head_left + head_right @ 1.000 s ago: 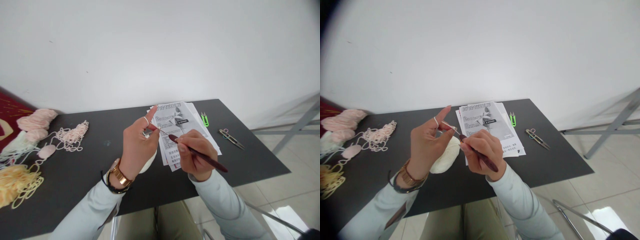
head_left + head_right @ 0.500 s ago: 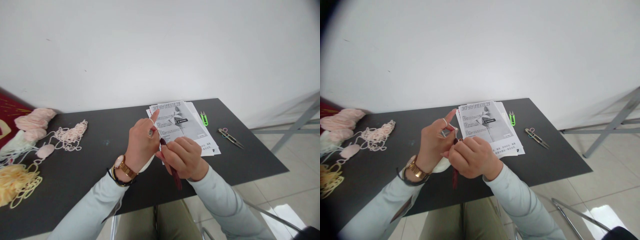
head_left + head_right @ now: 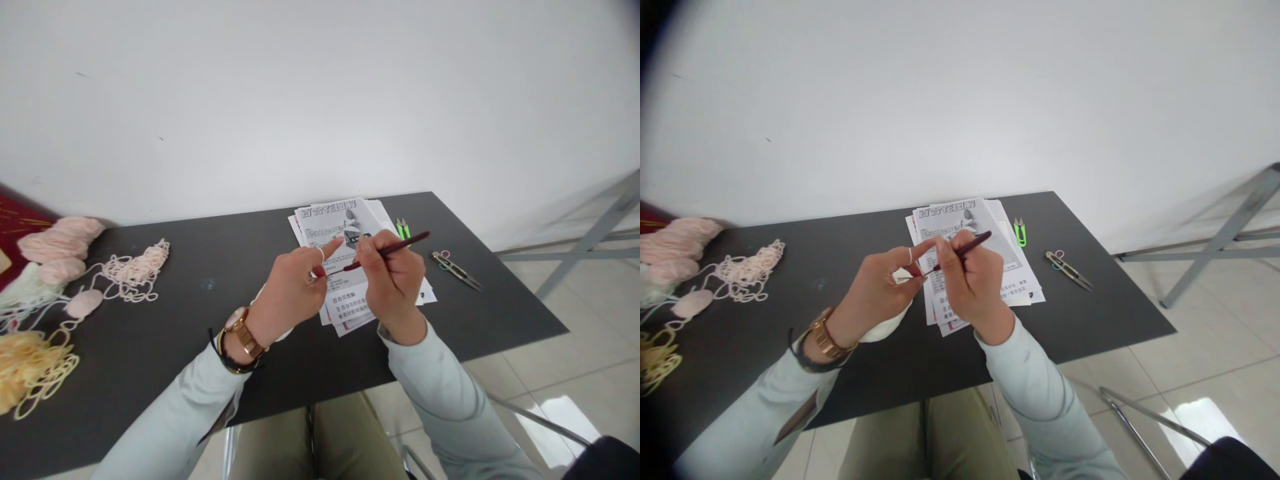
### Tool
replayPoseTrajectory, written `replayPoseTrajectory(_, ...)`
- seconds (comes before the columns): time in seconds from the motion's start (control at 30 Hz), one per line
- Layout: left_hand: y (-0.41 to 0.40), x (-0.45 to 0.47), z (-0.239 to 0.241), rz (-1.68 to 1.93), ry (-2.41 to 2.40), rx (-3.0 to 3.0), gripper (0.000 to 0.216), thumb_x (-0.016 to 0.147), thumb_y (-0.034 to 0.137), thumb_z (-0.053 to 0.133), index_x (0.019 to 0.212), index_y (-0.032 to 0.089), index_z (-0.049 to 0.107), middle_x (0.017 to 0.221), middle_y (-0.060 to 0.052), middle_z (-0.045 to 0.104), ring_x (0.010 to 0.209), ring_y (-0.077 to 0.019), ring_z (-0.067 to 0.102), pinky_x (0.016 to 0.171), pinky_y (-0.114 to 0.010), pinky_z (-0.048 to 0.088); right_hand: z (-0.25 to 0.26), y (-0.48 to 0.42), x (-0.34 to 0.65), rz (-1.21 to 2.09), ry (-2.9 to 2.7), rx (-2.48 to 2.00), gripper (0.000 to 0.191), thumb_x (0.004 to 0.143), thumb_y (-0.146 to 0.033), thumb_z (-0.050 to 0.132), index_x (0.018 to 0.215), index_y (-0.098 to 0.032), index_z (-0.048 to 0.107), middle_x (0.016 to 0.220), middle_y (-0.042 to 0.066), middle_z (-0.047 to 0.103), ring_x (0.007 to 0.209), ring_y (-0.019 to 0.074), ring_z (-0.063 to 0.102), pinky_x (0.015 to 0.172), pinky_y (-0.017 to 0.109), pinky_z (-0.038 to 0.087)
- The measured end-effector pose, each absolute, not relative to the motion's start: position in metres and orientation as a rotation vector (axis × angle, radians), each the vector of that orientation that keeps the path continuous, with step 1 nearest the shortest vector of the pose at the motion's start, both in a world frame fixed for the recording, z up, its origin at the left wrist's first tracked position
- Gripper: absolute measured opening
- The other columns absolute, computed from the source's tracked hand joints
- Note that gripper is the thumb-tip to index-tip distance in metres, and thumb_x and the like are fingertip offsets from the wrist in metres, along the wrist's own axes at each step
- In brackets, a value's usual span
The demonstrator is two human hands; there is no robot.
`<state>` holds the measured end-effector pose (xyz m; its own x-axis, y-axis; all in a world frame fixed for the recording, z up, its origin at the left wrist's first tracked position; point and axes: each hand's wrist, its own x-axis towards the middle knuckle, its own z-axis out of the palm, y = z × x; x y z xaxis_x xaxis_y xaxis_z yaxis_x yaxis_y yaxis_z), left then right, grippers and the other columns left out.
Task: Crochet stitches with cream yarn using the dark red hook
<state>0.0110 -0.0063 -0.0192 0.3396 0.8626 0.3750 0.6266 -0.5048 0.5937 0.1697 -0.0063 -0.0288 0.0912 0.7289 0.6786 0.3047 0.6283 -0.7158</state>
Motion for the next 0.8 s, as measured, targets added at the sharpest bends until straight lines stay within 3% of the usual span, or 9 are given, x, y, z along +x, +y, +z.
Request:
replayPoseTrajectory(0.17, -0.006, 0.011, -0.020, 0.900, 1.241, 2.170, 0.045, 0.072, 0.003, 0.058, 0.111, 0.019, 0.073, 0.073, -0.001, 0.073, 0.065, -0.0160, 0.064, 0.061, -0.026, 0.049, -0.028, 0.006, 0.170, 0.754, -1.231, -0.957, 0.037, 0.090, -0.038, 0.062, 0.063, -0.020, 0.046, 0.051, -0.007, 0.043, 0.043, 0.0059, 0.035, 0.042, 0.022, 0.026)
replayPoseTrajectory(0.37, -0.003, 0.009, -0.019, 0.756, 1.154, 2.102, 0.051, 0.075, 0.008, 0.057, 0.123, 0.021, 0.067, 0.072, 0.000, 0.071, 0.061, -0.0148, 0.062, 0.058, -0.025, 0.049, -0.030, 0.018, 0.175, 1.066, -1.049, -0.967, 0.038, 0.080, -0.039, 0.071, 0.059, -0.019, 0.046, 0.049, -0.009, 0.039, 0.040, 0.0030, 0.026, 0.038, 0.019, 0.020)
replayPoseTrajectory(0.5, -0.001, 0.005, -0.021, 0.778, 1.057, 2.013, 0.023, 0.075, 0.013, 0.060, 0.093, 0.021, 0.074, 0.079, -0.004, 0.075, 0.074, -0.0200, 0.068, 0.065, -0.030, 0.054, -0.028, 0.022, 0.174, 1.219, -0.929, -0.991, 0.036, 0.072, -0.038, 0.075, 0.058, -0.019, 0.048, 0.045, -0.009, 0.040, 0.036, 0.0020, 0.023, 0.035, 0.019, 0.014)
replayPoseTrajectory(0.63, -0.001, 0.004, -0.018, 0.794, 1.026, 1.912, 0.010, 0.073, 0.014, 0.063, 0.078, 0.019, 0.070, 0.088, -0.007, 0.078, 0.084, -0.0226, 0.071, 0.069, -0.032, 0.055, -0.025, 0.022, 0.175, 1.324, -0.841, -1.008, 0.035, 0.070, -0.037, 0.077, 0.060, -0.019, 0.048, 0.043, -0.010, 0.040, 0.035, 0.0014, 0.020, 0.034, 0.018, 0.012)
replayPoseTrajectory(0.8, -0.002, 0.004, -0.011, 0.828, 0.989, 1.779, 0.012, 0.071, 0.012, 0.064, 0.061, 0.018, 0.062, 0.126, -0.009, 0.070, 0.084, -0.0189, 0.070, 0.064, -0.029, 0.054, -0.025, 0.021, 0.178, 1.351, -0.870, -0.945, 0.037, 0.073, -0.038, 0.077, 0.059, -0.019, 0.049, 0.044, -0.011, 0.037, 0.036, 0.0014, 0.018, 0.035, 0.018, 0.012)
